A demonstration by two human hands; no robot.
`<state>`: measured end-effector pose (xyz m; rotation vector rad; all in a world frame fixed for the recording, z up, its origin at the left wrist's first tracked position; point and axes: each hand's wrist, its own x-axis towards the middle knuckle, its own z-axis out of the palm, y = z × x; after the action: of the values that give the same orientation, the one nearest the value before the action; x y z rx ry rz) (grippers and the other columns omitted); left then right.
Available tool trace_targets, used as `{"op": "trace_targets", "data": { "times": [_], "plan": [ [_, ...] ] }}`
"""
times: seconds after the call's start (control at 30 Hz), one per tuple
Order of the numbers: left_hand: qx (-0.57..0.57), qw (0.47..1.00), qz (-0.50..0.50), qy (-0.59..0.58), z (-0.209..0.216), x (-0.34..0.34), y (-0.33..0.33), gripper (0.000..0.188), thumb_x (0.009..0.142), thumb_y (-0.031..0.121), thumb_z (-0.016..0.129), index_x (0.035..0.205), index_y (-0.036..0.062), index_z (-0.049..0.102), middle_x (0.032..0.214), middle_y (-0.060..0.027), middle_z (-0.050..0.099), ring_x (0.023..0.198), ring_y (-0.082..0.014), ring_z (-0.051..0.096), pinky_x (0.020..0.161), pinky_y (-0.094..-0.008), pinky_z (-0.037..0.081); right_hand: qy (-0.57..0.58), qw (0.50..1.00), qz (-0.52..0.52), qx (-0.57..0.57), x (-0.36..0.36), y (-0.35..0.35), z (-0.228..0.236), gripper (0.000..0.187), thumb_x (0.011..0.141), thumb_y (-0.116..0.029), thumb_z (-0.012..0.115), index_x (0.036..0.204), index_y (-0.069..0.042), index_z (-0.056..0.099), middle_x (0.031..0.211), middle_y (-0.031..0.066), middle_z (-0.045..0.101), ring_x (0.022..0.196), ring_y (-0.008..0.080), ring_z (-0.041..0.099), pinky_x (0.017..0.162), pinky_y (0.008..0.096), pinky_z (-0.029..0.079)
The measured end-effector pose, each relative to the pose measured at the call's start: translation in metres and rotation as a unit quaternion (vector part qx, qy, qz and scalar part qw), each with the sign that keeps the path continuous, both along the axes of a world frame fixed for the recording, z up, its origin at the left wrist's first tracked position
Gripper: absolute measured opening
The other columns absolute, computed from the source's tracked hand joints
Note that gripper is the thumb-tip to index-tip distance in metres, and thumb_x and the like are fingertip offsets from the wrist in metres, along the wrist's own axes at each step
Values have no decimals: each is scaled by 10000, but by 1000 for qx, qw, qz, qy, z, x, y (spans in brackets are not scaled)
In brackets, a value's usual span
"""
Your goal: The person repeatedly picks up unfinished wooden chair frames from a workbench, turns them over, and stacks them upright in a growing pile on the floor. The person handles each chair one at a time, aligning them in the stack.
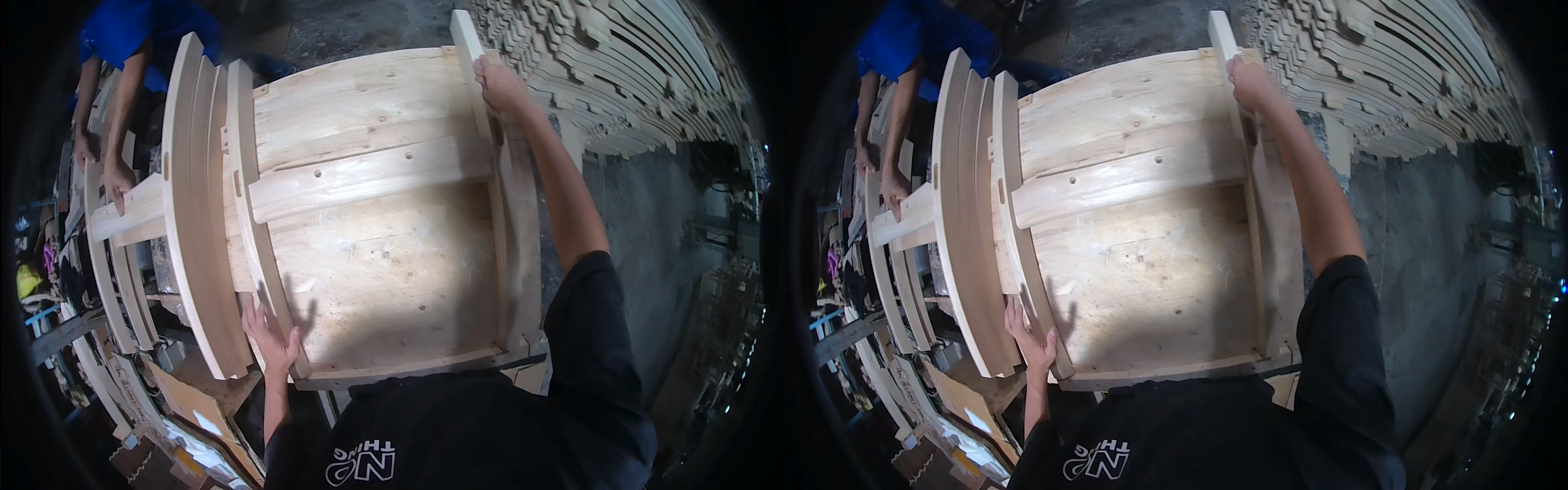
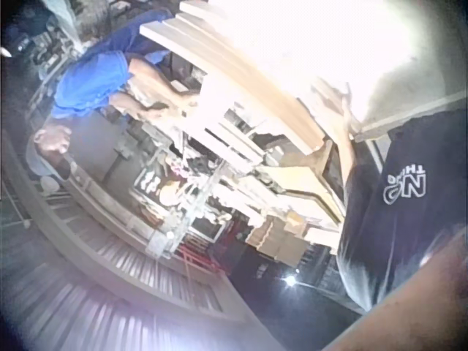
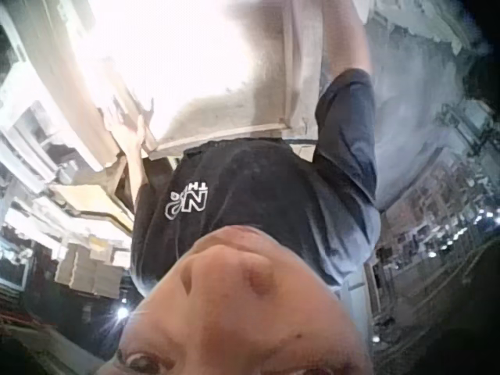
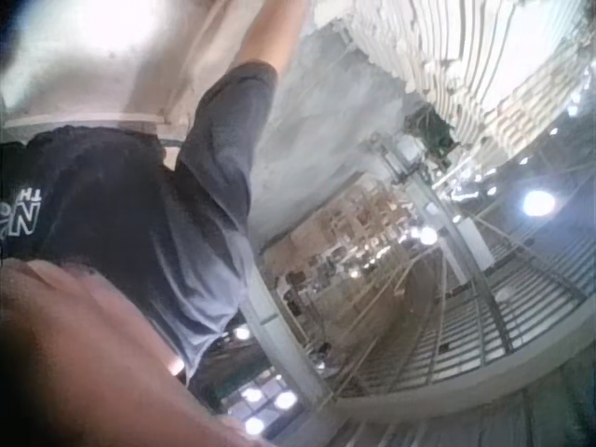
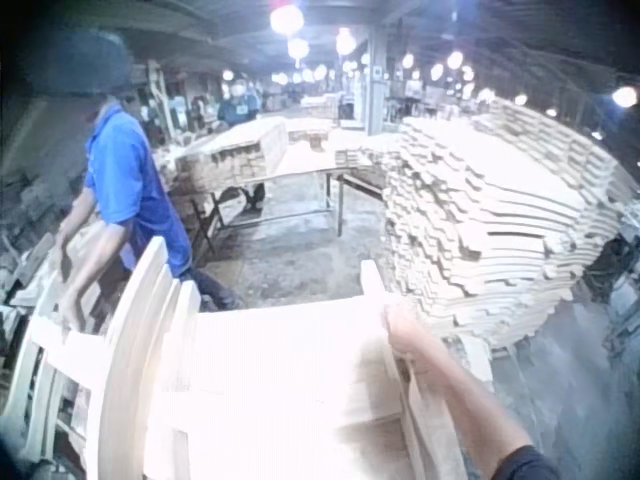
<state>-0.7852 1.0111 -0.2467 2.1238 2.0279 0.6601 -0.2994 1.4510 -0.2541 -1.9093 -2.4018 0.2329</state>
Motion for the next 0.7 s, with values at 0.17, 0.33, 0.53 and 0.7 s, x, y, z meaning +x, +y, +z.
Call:
{"op": "trace_targets", "data": {
  "times": [0.17,0.33,0.53,0.7],
  "plan": [
    [-50,997,53,-21,-12,7,-2,782,859,431,614,1452,34,294,1492,-257,304,1355,-434,279,1100,-550,205,-104,988,41,-102,-20,15,32,293,925,-266,541,1137,-67,569,1027,191,667,977,391,622,811,507,489],
    [-30,996,81,-1,-17,6,-5,718,879,331,619,1441,12,306,1457,-256,352,1328,-435,316,1089,-515,248,-20,1000,10,-15,-24,15,33,340,892,-340,620,1036,-32,615,925,199,681,900,394,645,785,487,499],
    [-135,949,260,-119,-24,8,-2,597,855,183,650,1364,-34,425,1228,-264,553,1189,-403,443,1024,-463,344,-56,993,-56,-83,-26,18,22,372,842,-354,697,1090,-77,664,1058,186,684,1015,368,643,860,476,511],
    [-111,954,268,-81,-29,10,-9,566,854,165,656,1341,-49,460,1147,-257,600,1072,-375,505,977,-454,382,-70,990,-66,-107,-34,22,25,383,801,-310,718,1088,-63,671,1046,199,685,1019,357,647,862,473,511]
  ]
}}
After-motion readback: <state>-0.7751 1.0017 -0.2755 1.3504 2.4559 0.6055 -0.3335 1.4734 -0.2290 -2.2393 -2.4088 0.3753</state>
